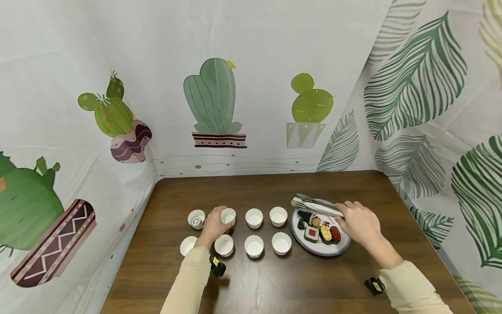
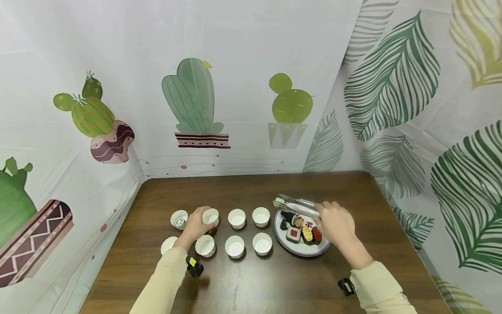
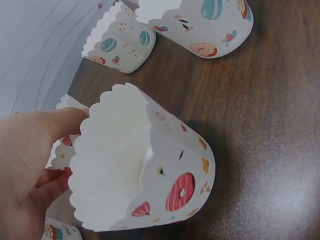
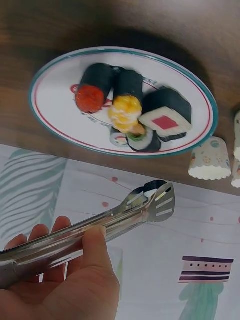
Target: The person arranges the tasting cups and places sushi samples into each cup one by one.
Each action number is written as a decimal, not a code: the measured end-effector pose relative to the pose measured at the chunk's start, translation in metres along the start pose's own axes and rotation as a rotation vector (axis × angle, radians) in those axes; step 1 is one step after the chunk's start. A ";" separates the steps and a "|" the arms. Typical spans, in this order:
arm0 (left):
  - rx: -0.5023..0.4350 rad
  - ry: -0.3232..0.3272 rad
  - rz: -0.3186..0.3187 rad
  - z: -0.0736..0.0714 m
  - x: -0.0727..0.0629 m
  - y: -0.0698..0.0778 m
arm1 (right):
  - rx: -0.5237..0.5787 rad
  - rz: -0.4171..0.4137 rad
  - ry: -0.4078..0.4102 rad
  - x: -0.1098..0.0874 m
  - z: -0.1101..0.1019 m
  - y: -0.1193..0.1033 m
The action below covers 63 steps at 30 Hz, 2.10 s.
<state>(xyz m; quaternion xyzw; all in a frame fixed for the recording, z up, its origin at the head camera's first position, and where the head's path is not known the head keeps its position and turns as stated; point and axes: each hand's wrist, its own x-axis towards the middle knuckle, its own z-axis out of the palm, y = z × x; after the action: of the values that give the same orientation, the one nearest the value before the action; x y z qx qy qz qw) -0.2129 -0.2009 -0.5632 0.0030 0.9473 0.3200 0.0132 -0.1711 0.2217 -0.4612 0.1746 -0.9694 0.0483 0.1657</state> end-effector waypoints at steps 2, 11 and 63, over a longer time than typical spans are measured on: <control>-0.002 0.006 0.000 0.001 0.000 0.000 | 0.006 0.000 -0.016 0.003 -0.001 -0.004; -0.009 0.010 -0.015 0.002 0.000 -0.001 | 0.026 -0.016 -0.029 0.013 0.006 -0.022; -0.023 0.024 -0.007 0.003 0.001 -0.003 | 0.085 -0.217 -0.032 0.064 0.045 -0.147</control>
<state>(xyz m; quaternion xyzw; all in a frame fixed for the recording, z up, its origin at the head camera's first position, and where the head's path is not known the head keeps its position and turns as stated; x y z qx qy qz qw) -0.2143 -0.2020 -0.5674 -0.0046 0.9436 0.3311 0.0030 -0.1894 0.0568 -0.4767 0.2862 -0.9444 0.0683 0.1468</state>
